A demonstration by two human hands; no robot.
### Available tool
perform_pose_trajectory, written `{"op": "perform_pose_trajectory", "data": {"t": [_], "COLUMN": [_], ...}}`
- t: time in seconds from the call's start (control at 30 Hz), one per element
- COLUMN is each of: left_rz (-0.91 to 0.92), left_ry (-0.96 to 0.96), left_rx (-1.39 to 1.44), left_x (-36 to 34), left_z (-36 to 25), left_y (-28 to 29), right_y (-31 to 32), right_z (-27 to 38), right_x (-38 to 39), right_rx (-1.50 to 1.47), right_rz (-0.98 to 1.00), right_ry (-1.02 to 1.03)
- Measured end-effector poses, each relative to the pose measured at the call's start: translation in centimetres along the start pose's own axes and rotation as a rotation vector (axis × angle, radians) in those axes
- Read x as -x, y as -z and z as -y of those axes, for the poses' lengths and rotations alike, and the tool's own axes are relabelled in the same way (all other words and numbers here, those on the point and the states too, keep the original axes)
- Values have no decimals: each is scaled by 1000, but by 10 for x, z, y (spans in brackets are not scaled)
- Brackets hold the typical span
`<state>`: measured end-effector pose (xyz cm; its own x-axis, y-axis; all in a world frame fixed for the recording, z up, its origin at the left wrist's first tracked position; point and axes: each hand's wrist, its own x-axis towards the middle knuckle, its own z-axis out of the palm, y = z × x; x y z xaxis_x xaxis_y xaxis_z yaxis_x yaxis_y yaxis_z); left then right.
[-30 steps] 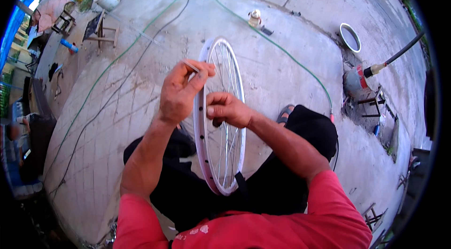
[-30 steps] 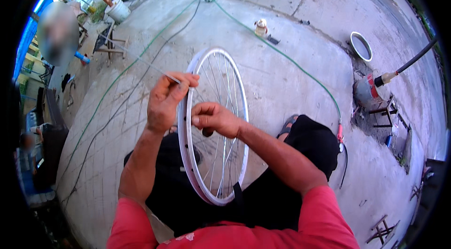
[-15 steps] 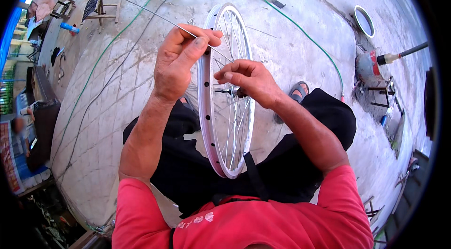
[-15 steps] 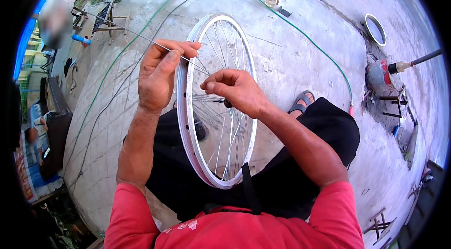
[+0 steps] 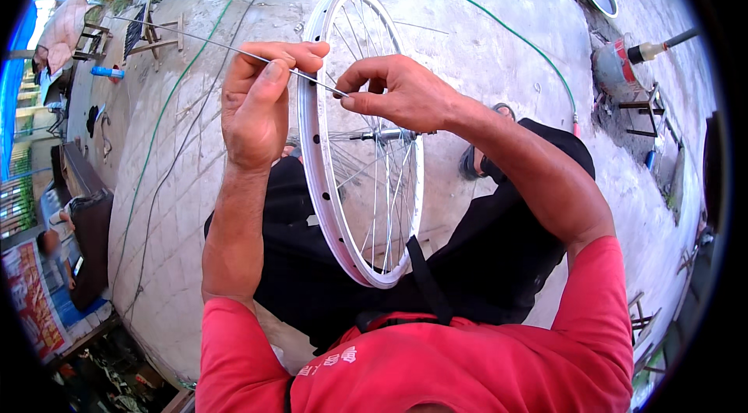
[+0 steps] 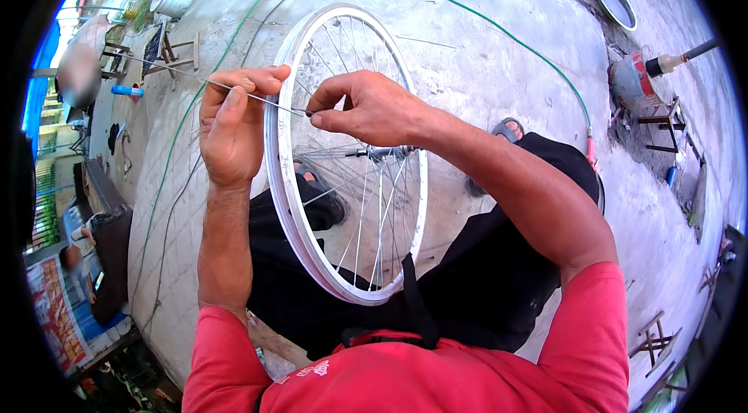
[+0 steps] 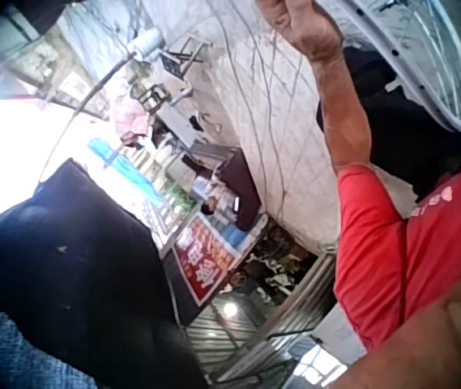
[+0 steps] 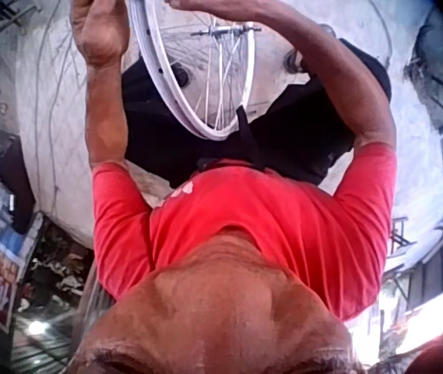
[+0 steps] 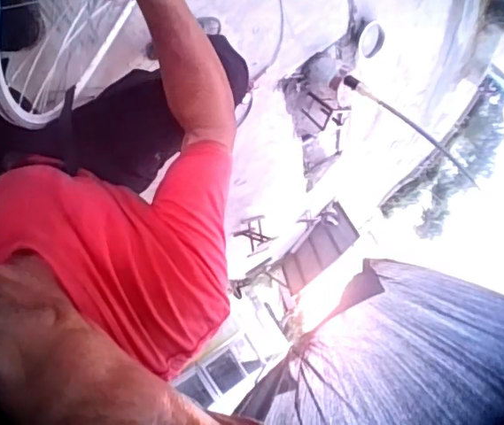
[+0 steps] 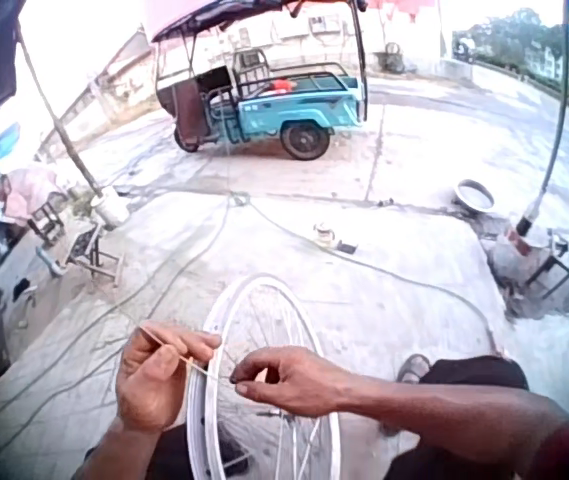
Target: The person threads spokes through the hub and rim of a bicycle wheel, positioning the metal spokes into the holes of the rim and hub by hand.
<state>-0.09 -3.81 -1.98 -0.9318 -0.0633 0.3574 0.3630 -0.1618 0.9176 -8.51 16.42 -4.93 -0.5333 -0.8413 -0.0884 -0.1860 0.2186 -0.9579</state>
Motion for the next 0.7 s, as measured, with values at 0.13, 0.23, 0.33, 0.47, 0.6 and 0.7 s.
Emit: {"op": "perform_pose_trajectory", "data": {"t": [0.13, 0.23, 0.33, 0.47, 0.6, 0.7], "left_rz": [21, 44, 33, 74, 17, -20], "left_ry": [-5, 3, 15, 4, -17, 26], "left_rx": [26, 56, 28, 59, 45, 7], "left_x": [-1, -6, -8, -10, -13, -13], "left_z": [3, 4, 4, -1, -14, -18], "left_y": [-3, -5, -8, -2, 8, 11], "right_y": [0, 6, 7, 7, 12, 15], "right_z": [-4, 10, 13, 11, 9, 5], "right_x": [-5, -2, -1, 5, 26, 36], "right_rx": [-99, -175, -175, -234, -287, -241], "right_rz": [-25, -58, -67, -78, -81, -69], "right_ry": [90, 83, 31, 38, 63, 134]}}
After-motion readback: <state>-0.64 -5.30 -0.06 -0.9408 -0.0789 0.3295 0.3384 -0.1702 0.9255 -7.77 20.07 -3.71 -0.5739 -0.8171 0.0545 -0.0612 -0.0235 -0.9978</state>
